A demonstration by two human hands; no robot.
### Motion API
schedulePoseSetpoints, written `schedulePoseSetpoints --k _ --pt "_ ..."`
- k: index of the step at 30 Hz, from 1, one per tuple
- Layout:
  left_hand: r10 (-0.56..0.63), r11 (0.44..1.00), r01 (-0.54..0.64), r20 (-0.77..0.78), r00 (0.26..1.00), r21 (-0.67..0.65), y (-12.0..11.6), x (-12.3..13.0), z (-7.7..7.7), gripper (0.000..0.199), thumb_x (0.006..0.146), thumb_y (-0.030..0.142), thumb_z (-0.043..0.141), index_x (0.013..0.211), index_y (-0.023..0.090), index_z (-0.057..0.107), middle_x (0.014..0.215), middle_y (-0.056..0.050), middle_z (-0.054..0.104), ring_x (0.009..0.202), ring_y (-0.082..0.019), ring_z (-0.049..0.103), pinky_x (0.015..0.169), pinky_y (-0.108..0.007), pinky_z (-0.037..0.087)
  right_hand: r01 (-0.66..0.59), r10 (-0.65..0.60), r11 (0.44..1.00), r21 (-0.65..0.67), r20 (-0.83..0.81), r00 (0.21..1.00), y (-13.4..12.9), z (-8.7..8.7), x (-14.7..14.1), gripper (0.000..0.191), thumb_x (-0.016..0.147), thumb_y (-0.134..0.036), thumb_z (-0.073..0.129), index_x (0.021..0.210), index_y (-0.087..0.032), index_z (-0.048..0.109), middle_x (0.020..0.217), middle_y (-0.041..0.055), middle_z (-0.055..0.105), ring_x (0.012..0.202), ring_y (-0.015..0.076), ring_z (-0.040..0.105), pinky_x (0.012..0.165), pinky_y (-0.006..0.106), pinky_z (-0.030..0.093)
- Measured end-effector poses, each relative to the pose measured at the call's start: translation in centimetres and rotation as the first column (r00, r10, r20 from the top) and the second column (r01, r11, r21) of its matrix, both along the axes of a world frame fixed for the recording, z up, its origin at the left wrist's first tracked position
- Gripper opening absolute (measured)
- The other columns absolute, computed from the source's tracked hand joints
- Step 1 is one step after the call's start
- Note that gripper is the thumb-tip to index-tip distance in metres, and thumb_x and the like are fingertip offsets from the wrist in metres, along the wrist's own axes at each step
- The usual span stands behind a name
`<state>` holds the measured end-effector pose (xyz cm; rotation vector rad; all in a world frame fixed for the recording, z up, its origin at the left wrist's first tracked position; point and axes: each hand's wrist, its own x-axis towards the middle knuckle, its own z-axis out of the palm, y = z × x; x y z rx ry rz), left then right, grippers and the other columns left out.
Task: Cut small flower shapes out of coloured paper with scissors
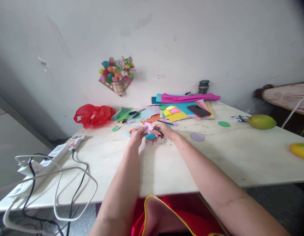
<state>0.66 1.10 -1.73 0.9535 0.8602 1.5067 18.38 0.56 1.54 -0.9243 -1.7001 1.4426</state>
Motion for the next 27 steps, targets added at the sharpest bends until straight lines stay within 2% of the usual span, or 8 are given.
schedulePoseSetpoints --k 10,20,24,27 --pt "0.016 1.0 -0.016 -0.002 1.0 -0.018 0.1 0.0 0.0 0.034 0.052 0.031 0.09 0.06 0.015 0.061 0.059 -0.001 0.064 0.055 -0.011 0.059 0.058 -0.023 0.049 0.039 -0.04 0.999 0.019 0.023 0.999 0.4 -0.3 -0.1 0.024 0.071 -0.029 0.079 0.069 -0.014 0.06 0.045 -0.0055 0.052 0.036 0.0057 0.041 0.037 0.018 0.031" --pt "0.019 0.999 -0.019 -0.001 1.0 -0.029 0.1 -0.1 0.2 0.035 0.051 0.031 0.091 0.061 0.015 0.062 0.062 -0.001 0.066 0.058 -0.012 0.06 0.061 -0.025 0.05 0.084 -0.086 0.996 0.036 0.063 0.994 0.5 -0.2 -0.2 0.023 0.07 -0.029 0.08 0.071 -0.014 0.063 0.044 -0.0063 0.051 0.036 0.0061 0.041 0.037 0.019 0.03" --pt "0.053 0.998 -0.053 0.0 0.999 -0.027 0.0 0.0 0.4 0.042 0.046 0.037 0.095 0.061 0.015 0.062 0.06 -0.001 0.065 0.057 -0.012 0.06 0.061 -0.025 0.051 0.151 -0.162 0.985 0.083 0.148 0.976 1.2 -1.0 -0.3 0.025 0.071 -0.034 0.081 0.076 -0.014 0.067 0.047 -0.006 0.053 0.038 0.0071 0.042 0.04 0.02 0.033" --pt "0.073 0.997 -0.073 -0.013 0.997 -0.009 0.0 -0.1 0.4 0.045 0.046 0.043 0.095 0.063 0.015 0.064 0.063 -0.002 0.067 0.06 -0.013 0.063 0.066 -0.027 0.053 0.225 -0.284 0.95 0.218 0.293 0.913 1.8 -1.6 -0.2 0.03 0.068 -0.038 0.084 0.083 -0.015 0.071 0.06 -0.0012 0.064 0.05 0.0114 0.055 0.048 0.022 0.041"
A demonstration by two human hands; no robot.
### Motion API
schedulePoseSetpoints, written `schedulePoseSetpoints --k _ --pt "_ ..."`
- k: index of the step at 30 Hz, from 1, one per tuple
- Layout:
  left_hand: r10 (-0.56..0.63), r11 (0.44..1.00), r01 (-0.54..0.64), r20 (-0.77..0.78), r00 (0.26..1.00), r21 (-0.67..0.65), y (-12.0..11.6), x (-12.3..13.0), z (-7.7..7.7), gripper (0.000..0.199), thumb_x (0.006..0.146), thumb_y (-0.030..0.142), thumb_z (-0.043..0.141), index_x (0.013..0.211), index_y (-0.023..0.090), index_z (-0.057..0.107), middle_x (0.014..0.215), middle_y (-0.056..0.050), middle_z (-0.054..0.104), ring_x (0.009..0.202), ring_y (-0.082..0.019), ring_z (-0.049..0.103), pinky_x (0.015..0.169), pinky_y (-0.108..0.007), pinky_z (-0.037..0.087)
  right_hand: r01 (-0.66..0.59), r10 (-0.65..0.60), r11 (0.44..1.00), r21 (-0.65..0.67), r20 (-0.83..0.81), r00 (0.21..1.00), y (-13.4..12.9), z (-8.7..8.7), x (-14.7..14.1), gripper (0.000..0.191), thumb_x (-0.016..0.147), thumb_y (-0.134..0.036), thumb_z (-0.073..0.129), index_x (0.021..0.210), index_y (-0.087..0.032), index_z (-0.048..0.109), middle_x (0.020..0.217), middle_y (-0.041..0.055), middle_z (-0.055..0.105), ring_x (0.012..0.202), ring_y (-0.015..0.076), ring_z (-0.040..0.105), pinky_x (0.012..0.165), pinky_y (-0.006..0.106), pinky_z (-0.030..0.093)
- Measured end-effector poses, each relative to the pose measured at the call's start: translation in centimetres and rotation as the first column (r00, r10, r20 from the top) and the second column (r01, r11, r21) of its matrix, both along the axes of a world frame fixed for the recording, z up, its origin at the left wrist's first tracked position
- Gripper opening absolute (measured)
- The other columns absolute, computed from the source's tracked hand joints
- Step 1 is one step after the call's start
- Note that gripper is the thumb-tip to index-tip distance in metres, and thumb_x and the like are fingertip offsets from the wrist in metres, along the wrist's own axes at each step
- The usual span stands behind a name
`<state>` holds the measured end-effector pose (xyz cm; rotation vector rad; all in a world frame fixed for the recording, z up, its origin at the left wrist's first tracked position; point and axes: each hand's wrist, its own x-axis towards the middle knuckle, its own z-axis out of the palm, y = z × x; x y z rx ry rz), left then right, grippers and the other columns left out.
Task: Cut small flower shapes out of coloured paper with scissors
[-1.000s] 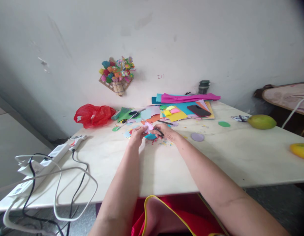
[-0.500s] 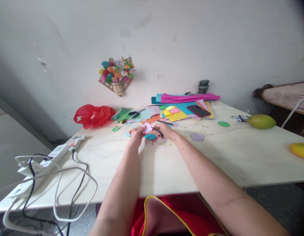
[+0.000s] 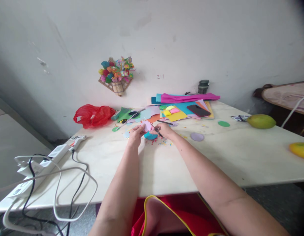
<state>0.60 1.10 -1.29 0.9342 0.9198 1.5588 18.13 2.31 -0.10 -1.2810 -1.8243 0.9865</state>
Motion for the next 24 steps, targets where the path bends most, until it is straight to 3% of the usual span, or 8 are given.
schedulePoseSetpoints --k 2,6,10,15,24 --pt "0.002 1.0 -0.002 -0.006 1.0 0.013 0.0 -0.1 0.0 0.046 0.047 0.045 0.095 0.066 0.016 0.065 0.064 -0.002 0.068 0.063 -0.014 0.065 0.07 -0.029 0.055 0.051 -0.065 0.995 0.084 0.173 0.983 0.1 -0.1 0.1 0.037 0.067 -0.043 0.085 0.089 -0.016 0.074 0.075 0.0031 0.072 0.066 0.017 0.066 0.056 0.024 0.046" --pt "-0.007 1.0 0.007 -0.003 1.0 0.024 0.1 -0.1 0.0 0.046 0.048 0.046 0.095 0.07 0.016 0.067 0.064 -0.001 0.068 0.064 -0.015 0.065 0.074 -0.032 0.057 -0.006 -0.109 0.974 0.226 0.491 0.864 -0.5 0.4 0.2 0.038 0.071 -0.051 0.08 0.095 -0.021 0.078 0.097 0.0081 0.077 0.095 0.0258 0.071 0.076 0.028 0.05" --pt "0.004 1.0 -0.005 0.01 1.0 0.017 0.1 0.1 -0.1 0.045 0.049 0.044 0.095 0.069 0.016 0.066 0.065 -0.002 0.068 0.064 -0.016 0.066 0.073 -0.032 0.056 -0.065 -0.137 0.961 0.27 0.664 0.735 -1.1 0.9 0.1 0.039 0.08 -0.054 0.069 0.099 -0.022 0.08 0.105 0.0127 0.077 0.104 0.0296 0.071 0.08 0.03 0.051" --pt "0.024 1.0 -0.024 0.011 1.0 -0.008 0.1 0.3 -0.1 0.039 0.051 0.039 0.093 0.067 0.016 0.065 0.062 -0.002 0.067 0.062 -0.017 0.067 0.069 -0.031 0.056 -0.049 -0.135 0.971 0.232 0.711 0.69 -1.2 1.0 0.1 0.044 0.078 -0.051 0.07 0.106 -0.018 0.078 0.109 0.0158 0.076 0.105 0.0304 0.07 0.079 0.03 0.05" --pt "0.03 1.0 -0.03 0.014 0.999 -0.007 0.1 0.4 -0.2 0.035 0.054 0.033 0.088 0.062 0.018 0.058 0.058 0.0 0.065 0.061 -0.018 0.068 0.068 -0.032 0.056 -0.06 -0.052 0.987 0.149 0.651 0.758 -1.1 1.3 0.3 0.043 0.073 -0.058 0.072 0.094 -0.022 0.079 0.098 0.0089 0.077 0.093 0.0233 0.07 0.067 0.025 0.044"
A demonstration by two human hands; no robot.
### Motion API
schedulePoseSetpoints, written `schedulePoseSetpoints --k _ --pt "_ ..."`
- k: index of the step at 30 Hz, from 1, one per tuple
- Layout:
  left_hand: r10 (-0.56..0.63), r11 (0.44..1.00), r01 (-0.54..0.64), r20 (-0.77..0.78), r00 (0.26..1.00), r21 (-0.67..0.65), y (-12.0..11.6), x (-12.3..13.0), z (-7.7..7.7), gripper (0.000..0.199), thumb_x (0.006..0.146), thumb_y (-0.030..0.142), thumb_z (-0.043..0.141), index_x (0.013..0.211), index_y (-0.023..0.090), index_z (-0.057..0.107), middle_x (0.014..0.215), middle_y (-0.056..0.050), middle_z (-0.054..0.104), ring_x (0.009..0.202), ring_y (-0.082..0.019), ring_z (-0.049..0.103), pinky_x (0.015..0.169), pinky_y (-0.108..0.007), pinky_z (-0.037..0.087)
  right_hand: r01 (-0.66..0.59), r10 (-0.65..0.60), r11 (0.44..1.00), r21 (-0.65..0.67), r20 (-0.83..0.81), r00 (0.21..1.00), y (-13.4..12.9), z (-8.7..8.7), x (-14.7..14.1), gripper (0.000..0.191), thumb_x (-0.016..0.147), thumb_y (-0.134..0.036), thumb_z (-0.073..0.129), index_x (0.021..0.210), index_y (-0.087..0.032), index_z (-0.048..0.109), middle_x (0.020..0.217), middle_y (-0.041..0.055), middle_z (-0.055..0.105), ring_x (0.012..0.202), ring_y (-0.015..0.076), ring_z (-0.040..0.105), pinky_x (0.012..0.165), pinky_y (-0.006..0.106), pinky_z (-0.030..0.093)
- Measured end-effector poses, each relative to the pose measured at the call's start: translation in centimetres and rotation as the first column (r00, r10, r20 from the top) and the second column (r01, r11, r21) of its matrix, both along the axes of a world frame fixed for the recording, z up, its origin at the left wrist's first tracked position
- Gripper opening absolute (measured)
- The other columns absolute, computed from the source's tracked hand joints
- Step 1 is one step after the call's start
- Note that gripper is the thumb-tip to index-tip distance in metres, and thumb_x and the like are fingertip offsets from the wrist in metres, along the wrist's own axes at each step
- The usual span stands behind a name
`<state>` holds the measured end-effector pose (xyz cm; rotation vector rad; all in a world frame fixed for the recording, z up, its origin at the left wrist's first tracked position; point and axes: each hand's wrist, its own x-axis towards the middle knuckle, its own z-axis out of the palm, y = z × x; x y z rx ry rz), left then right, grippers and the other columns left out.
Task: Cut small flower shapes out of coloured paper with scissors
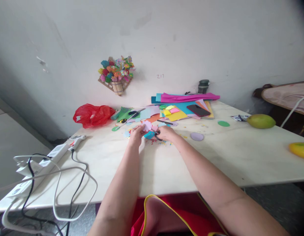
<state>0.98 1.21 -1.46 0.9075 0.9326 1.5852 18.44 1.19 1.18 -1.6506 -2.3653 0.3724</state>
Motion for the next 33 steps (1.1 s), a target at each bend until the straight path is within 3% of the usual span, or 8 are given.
schedulePoseSetpoints --k 7,13,19,23,26,28,30,33 --pt "-0.015 1.0 0.014 -0.015 1.0 -0.012 0.0 0.0 0.0 0.033 0.055 0.034 0.086 0.065 0.017 0.06 0.061 -0.001 0.067 0.063 -0.018 0.068 0.071 -0.034 0.057 -0.024 0.024 1.0 -0.014 -0.001 1.0 -0.1 0.0 -0.1 0.039 0.074 -0.05 0.072 0.101 -0.022 0.079 0.1 0.0077 0.078 0.093 0.0233 0.07 0.067 0.025 0.045" --pt "-0.018 0.999 0.017 -0.034 0.999 -0.029 -0.1 0.0 0.0 0.033 0.057 0.035 0.086 0.066 0.017 0.061 0.064 -0.003 0.068 0.067 -0.019 0.069 0.072 -0.034 0.056 0.014 -0.018 0.999 0.035 0.127 0.992 -0.8 0.5 -0.7 0.036 0.081 -0.035 0.067 0.113 -0.019 0.076 0.115 0.0142 0.075 0.11 0.0292 0.068 0.082 0.03 0.05" --pt "-0.042 0.999 0.042 -0.04 0.998 -0.01 -0.2 0.1 0.1 0.037 0.058 0.038 0.089 0.074 0.015 0.066 0.066 -0.003 0.068 0.071 -0.02 0.071 0.08 -0.038 0.058 0.008 -0.01 1.0 0.014 0.163 0.987 -1.3 1.0 -0.7 0.03 0.08 -0.03 0.069 0.107 -0.022 0.08 0.115 0.0144 0.075 0.112 0.0316 0.067 0.087 0.034 0.051" --pt "-0.043 0.999 0.043 -0.05 0.998 -0.009 -0.3 0.1 0.1 0.04 0.058 0.041 0.091 0.075 0.015 0.067 0.068 -0.003 0.07 0.069 -0.019 0.071 0.081 -0.038 0.06 0.0 0.001 1.0 -0.024 0.075 0.997 -0.8 0.8 -0.6 0.028 0.076 -0.026 0.073 0.103 -0.025 0.082 0.117 0.0108 0.075 0.111 0.0305 0.068 0.084 0.032 0.052" --pt "-0.037 0.999 0.036 -0.049 0.998 -0.021 -0.3 0.2 0.2 0.04 0.058 0.041 0.092 0.075 0.015 0.068 0.067 -0.003 0.07 0.067 -0.019 0.071 0.078 -0.036 0.06 0.023 -0.025 1.0 -0.01 -0.154 0.988 -0.3 0.5 -0.5 0.022 0.079 -0.021 0.069 0.098 -0.021 0.081 0.113 0.0089 0.077 0.108 0.0266 0.068 0.082 0.029 0.051" --pt "-0.032 0.999 0.03 -0.05 0.998 -0.029 -0.3 0.2 0.2 0.039 0.059 0.041 0.092 0.075 0.015 0.068 0.067 -0.004 0.07 0.066 -0.019 0.071 0.076 -0.034 0.06 -0.008 -0.023 0.997 -0.074 -0.412 0.911 0.0 0.3 -0.3 0.018 0.082 -0.025 0.068 0.095 -0.019 0.079 0.1 0.0071 0.078 0.096 0.0219 0.07 0.071 0.025 0.051" --pt "-0.032 0.999 0.03 -0.049 0.998 -0.035 -0.3 0.2 0.2 0.039 0.059 0.041 0.092 0.075 0.015 0.067 0.067 -0.004 0.07 0.065 -0.019 0.071 0.072 -0.032 0.059 -0.1 -0.032 0.981 -0.163 -0.655 0.755 0.2 0.2 -0.2 0.019 0.084 -0.029 0.067 0.092 -0.017 0.078 0.086 0.0052 0.076 0.08 0.0169 0.069 0.056 0.02 0.045" --pt "-0.041 0.998 0.039 -0.05 0.998 -0.039 -0.3 0.2 0.3 0.039 0.059 0.04 0.092 0.074 0.015 0.067 0.067 -0.005 0.07 0.063 -0.018 0.071 0.068 -0.03 0.058 -0.227 -0.057 0.952 -0.207 -0.845 0.532 0.3 0.2 0.0 0.018 0.082 -0.031 0.069 0.083 -0.014 0.074 0.071 0.0033 0.07 0.064 0.012 0.061 0.044 0.017 0.036"
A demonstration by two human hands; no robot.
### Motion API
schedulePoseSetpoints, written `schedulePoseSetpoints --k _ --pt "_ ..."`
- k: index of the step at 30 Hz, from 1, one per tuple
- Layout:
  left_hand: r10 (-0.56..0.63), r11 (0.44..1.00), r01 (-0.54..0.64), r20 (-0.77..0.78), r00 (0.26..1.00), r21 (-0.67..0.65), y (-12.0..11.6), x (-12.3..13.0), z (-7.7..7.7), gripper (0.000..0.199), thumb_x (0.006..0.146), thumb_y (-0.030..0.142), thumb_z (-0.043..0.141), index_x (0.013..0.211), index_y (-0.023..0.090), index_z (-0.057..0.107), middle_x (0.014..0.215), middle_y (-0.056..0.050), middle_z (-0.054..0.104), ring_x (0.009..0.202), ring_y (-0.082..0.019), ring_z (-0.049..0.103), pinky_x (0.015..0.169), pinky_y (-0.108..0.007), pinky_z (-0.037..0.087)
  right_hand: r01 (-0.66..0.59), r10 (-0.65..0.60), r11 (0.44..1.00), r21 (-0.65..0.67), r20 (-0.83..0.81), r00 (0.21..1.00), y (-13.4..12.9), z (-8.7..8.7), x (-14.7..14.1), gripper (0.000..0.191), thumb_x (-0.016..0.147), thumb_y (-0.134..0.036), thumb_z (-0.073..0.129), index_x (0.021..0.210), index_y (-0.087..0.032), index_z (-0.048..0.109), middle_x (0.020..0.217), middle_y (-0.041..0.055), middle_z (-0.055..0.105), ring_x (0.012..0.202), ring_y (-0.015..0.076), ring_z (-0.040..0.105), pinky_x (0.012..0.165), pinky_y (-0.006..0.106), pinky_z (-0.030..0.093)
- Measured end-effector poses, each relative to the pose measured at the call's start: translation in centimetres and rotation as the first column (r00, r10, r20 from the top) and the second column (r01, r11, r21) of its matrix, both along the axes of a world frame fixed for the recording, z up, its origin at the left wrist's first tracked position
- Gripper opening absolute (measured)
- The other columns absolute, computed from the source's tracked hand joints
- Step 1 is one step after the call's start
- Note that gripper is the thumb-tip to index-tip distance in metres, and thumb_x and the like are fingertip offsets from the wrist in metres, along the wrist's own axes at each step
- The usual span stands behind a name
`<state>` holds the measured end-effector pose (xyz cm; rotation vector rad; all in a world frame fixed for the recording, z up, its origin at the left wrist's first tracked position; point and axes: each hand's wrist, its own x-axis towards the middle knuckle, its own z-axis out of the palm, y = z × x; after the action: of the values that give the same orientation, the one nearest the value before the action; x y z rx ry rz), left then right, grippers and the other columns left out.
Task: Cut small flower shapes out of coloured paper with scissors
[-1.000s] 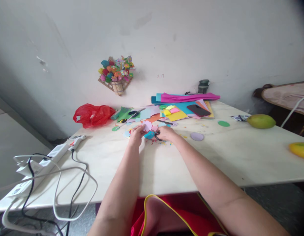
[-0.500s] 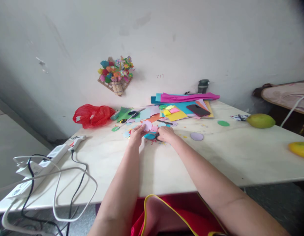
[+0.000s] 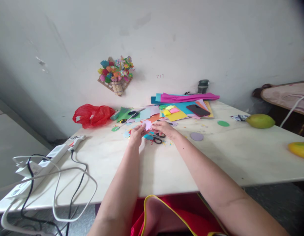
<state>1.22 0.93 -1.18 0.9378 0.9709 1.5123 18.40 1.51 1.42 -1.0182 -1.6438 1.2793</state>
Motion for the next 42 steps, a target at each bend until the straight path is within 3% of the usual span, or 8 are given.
schedulePoseSetpoints --k 4,13,22,32,42 --pt "-0.019 1.0 0.019 -0.011 1.0 0.001 -0.1 0.1 0.1 0.037 0.061 0.04 0.091 0.074 0.015 0.066 0.069 -0.004 0.07 0.062 -0.017 0.07 0.071 -0.031 0.059 0.015 -0.02 0.999 -0.037 -0.144 0.989 0.0 0.1 -0.2 0.014 0.08 -0.026 0.07 0.076 -0.013 0.072 0.065 0.0021 0.067 0.059 0.01 0.057 0.041 0.015 0.032" --pt "-0.032 0.999 0.032 -0.022 0.999 0.026 -0.2 0.1 0.0 0.038 0.059 0.041 0.091 0.072 0.016 0.066 0.067 -0.002 0.069 0.059 -0.014 0.066 0.068 -0.029 0.058 0.045 -0.062 0.995 -0.091 -0.195 0.979 0.0 0.1 -0.2 0.01 0.081 -0.019 0.065 0.077 -0.012 0.072 0.072 0.0052 0.073 0.062 0.011 0.061 0.04 0.015 0.035" --pt "-0.042 0.999 0.043 -0.042 0.998 0.033 -0.3 0.0 0.0 0.039 0.06 0.045 0.091 0.073 0.016 0.067 0.068 -0.003 0.07 0.062 -0.016 0.067 0.075 -0.034 0.058 0.058 -0.074 0.994 -0.09 -0.185 0.98 0.2 -0.2 -0.2 0.009 0.077 -0.019 0.069 0.075 -0.012 0.072 0.073 0.0069 0.074 0.062 0.0114 0.063 0.039 0.014 0.034" --pt "-0.057 0.996 0.063 -0.093 0.994 0.06 0.4 -0.3 -1.0 0.046 0.052 0.051 0.092 0.072 0.015 0.071 0.066 -0.003 0.069 0.062 -0.017 0.066 0.068 -0.032 0.057 0.138 -0.147 0.986 -0.099 -0.09 0.985 -0.4 0.3 -0.5 0.011 0.08 -0.014 0.066 0.07 -0.014 0.069 0.057 -0.0001 0.063 0.051 0.0091 0.055 0.039 0.016 0.032" --pt "-0.062 0.996 0.068 -0.111 0.992 0.049 -0.1 -0.1 -0.5 0.051 0.045 0.054 0.094 0.069 0.015 0.072 0.065 -0.004 0.068 0.063 -0.018 0.066 0.069 -0.033 0.057 0.165 -0.164 0.984 -0.066 0.014 0.986 -0.8 0.5 -0.7 0.011 0.078 -0.015 0.061 0.068 -0.015 0.067 0.055 -0.0021 0.06 0.047 0.0079 0.049 0.039 0.018 0.028"
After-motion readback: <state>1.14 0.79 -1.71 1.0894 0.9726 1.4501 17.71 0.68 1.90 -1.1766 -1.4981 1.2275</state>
